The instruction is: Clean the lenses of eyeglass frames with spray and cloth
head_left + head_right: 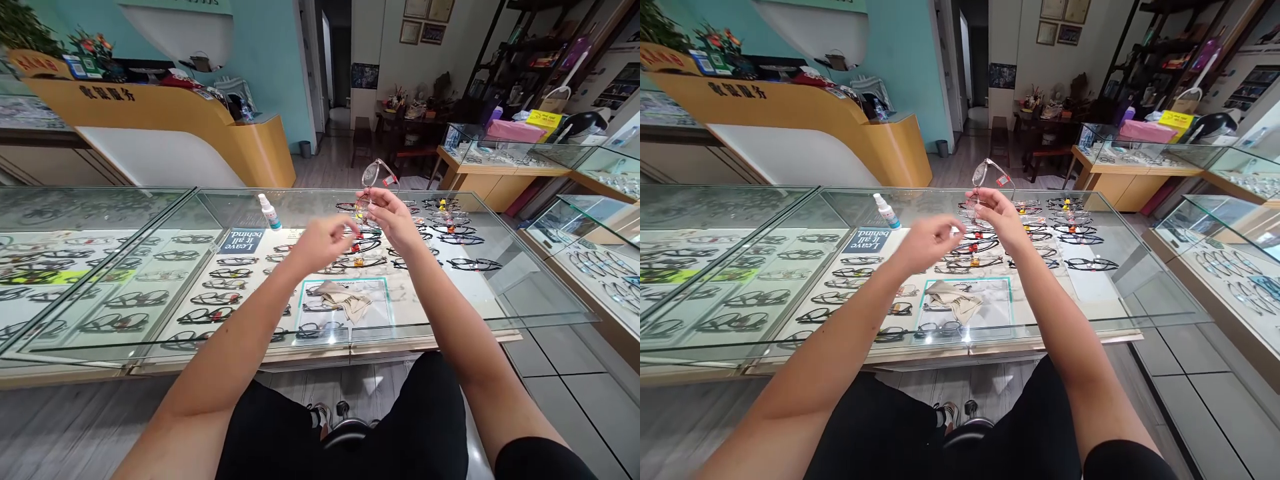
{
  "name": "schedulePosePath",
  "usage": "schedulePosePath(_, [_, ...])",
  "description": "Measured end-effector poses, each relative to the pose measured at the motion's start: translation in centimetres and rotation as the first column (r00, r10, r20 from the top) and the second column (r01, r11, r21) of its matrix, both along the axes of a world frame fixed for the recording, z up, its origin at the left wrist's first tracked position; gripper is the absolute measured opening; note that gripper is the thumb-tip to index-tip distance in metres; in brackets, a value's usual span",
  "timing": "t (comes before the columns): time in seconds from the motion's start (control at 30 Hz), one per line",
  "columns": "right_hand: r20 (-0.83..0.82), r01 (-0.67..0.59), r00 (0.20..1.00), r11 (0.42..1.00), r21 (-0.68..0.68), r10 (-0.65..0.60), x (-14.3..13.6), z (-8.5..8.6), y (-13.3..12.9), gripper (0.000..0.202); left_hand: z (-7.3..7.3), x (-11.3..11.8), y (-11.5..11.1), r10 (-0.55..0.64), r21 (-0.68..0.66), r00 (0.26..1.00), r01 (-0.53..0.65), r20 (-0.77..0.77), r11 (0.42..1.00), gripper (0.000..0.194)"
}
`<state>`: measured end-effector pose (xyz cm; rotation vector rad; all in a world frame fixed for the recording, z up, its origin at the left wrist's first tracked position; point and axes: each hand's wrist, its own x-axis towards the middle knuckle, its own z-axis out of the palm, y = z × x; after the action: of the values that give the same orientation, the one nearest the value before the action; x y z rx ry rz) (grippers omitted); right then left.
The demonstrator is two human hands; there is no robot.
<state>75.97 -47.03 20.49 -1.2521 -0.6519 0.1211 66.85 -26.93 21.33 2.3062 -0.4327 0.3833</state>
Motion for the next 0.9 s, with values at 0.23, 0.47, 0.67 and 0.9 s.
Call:
schedulePosePath(0.23, [0.011, -0.024, 1.0, 1.0, 0.001, 0.024, 0.3, -0.3, -0.2, 0.046, -1.0, -1.8, -2.9, -0.224, 0.393, 0.827, 0.461, -0.516, 0.796, 0.032])
schedulePosePath(0.47, [0.005, -0.015, 1.0, 1.0, -0.021, 0.015, 0.3, -0.3, 0.0, 0.049, -1.5, -1.9, -3.1, -0.204, 0.393, 0.805, 0.472, -0.557, 0.789, 0.021])
schedulePosePath(0.67, [-0.002, -0.011, 1.0, 1.0, -0.016, 0.011, 0.1, -0.1, 0.0, 0.048, 0.3, -1.2, -1.3, -0.418, 0.002, 0.678, 0.526, -0.605, 0.85, 0.014])
schedulePosePath(0.9, [-0.015, 0.011, 1.0, 1.0, -0.003, -0.011, 0.0, 0.1, 0.1, 0.048, 2.2, 0.6, 1.6, -0.52, -0.344, 0.734, 0.398, -0.436, 0.85, 0.025])
